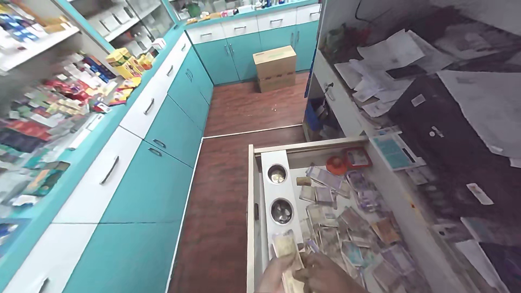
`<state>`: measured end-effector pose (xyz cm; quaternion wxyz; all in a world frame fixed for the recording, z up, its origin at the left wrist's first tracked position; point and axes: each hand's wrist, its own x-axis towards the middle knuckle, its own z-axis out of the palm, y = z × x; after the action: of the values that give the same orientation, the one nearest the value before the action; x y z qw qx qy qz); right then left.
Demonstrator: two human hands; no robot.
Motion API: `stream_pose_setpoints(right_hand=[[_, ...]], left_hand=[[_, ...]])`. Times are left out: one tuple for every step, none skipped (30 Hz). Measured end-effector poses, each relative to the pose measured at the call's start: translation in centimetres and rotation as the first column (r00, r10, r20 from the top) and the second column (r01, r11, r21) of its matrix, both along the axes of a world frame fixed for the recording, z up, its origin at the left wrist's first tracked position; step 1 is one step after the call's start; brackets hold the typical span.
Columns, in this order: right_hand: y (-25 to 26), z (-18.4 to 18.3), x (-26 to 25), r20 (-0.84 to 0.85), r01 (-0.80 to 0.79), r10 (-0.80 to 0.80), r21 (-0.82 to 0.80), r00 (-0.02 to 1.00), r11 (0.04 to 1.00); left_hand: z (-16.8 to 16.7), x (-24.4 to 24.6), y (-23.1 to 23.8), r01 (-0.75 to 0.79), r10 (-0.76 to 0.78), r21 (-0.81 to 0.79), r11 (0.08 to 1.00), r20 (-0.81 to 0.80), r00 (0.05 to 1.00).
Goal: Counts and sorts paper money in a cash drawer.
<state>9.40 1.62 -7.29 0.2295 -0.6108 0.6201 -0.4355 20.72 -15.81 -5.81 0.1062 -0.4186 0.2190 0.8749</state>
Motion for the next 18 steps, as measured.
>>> stream_pose_setpoints(right_hand=[[-0.4,-0.1,-1.1,0.080,0.022,-0.022,-0.003,0.997,1.000],[-0.9,-0.6,-2.4,0.135,0.114,-0.113,-0.001,0.984,0.993],[-1.7,-1.3,-4.0,0.152,0.256,-0.257,0.029,0.954,0.966],[-2.9,-2.0,-6.2,0.118,0.402,-0.413,0.106,0.903,0.909],[-4.4,-3.2,-9.0,0.037,0.498,-0.520,0.234,0.854,0.835],[-6.0,-4.3,-11.7,-0.060,0.541,-0.566,0.392,0.822,0.744],[-7.7,-5.7,-14.3,-0.164,0.568,-0.574,0.505,0.802,0.650],[-9.1,-7.2,-16.3,-0.243,0.583,-0.557,0.562,0.794,0.587],[-10.2,-8.3,-17.7,-0.290,0.586,-0.531,0.587,0.796,0.558],[-11.1,-8.8,-18.4,-0.322,0.579,-0.497,0.607,0.806,0.545],[-11.8,-9.1,-18.7,-0.348,0.562,-0.454,0.636,0.820,0.529],[-12.1,-9.3,-18.7,-0.358,0.549,-0.427,0.657,0.830,0.517],[-12.1,-8.9,-18.6,-0.338,0.540,-0.438,0.669,0.833,0.511],[-11.9,-8.2,-18.3,-0.272,0.532,-0.497,0.675,0.824,0.512],[-11.3,-7.4,-17.9,-0.166,0.525,-0.580,0.665,0.797,0.531],[-10.5,-6.6,-17.2,-0.038,0.525,-0.660,0.641,0.750,0.560],[-9.6,-5.7,-16.3,0.110,0.508,-0.721,0.637,0.684,0.579],[-8.7,-4.8,-15.1,0.245,0.483,-0.758,0.643,0.605,0.594]], left_hand=[[-0.1,-0.1,0.1,-0.027,0.027,-0.028,0.999,0.005,1.000],[-0.1,0.0,0.2,-0.058,0.058,-0.052,0.997,-0.006,0.998],[-0.3,0.1,0.2,-0.101,0.100,-0.060,0.993,-0.016,0.995],[-0.2,0.1,0.2,-0.146,0.146,-0.068,0.987,-0.008,0.989],[-0.1,0.0,0.1,-0.177,0.177,-0.078,0.981,-0.002,0.984],[-0.1,0.1,0.0,-0.184,0.185,-0.082,0.979,0.000,0.983],[0.0,0.3,-0.1,-0.177,0.177,-0.087,0.980,-0.003,0.984],[0.0,0.4,-0.1,-0.161,0.160,-0.091,0.983,-0.016,0.987],[0.0,0.5,-0.1,-0.149,0.148,-0.092,0.984,-0.027,0.989],[0.1,0.6,-0.1,-0.147,0.145,-0.092,0.985,-0.030,0.989],[0.3,0.6,-0.1,-0.148,0.145,-0.089,0.985,-0.030,0.989],[0.4,0.7,0.0,-0.156,0.154,-0.082,0.984,-0.030,0.988],[0.6,0.8,0.0,-0.163,0.161,-0.085,0.983,-0.031,0.987],[0.6,0.8,-0.1,-0.171,0.169,-0.095,0.981,-0.033,0.985],[0.6,0.9,-0.3,-0.182,0.179,-0.107,0.977,-0.039,0.983],[0.6,0.9,-0.5,-0.187,0.182,-0.128,0.974,-0.050,0.982],[0.6,0.9,-0.6,-0.184,0.176,-0.156,0.970,-0.066,0.982],[0.6,0.8,-0.7,-0.178,0.166,-0.190,0.965,-0.077,0.983]])
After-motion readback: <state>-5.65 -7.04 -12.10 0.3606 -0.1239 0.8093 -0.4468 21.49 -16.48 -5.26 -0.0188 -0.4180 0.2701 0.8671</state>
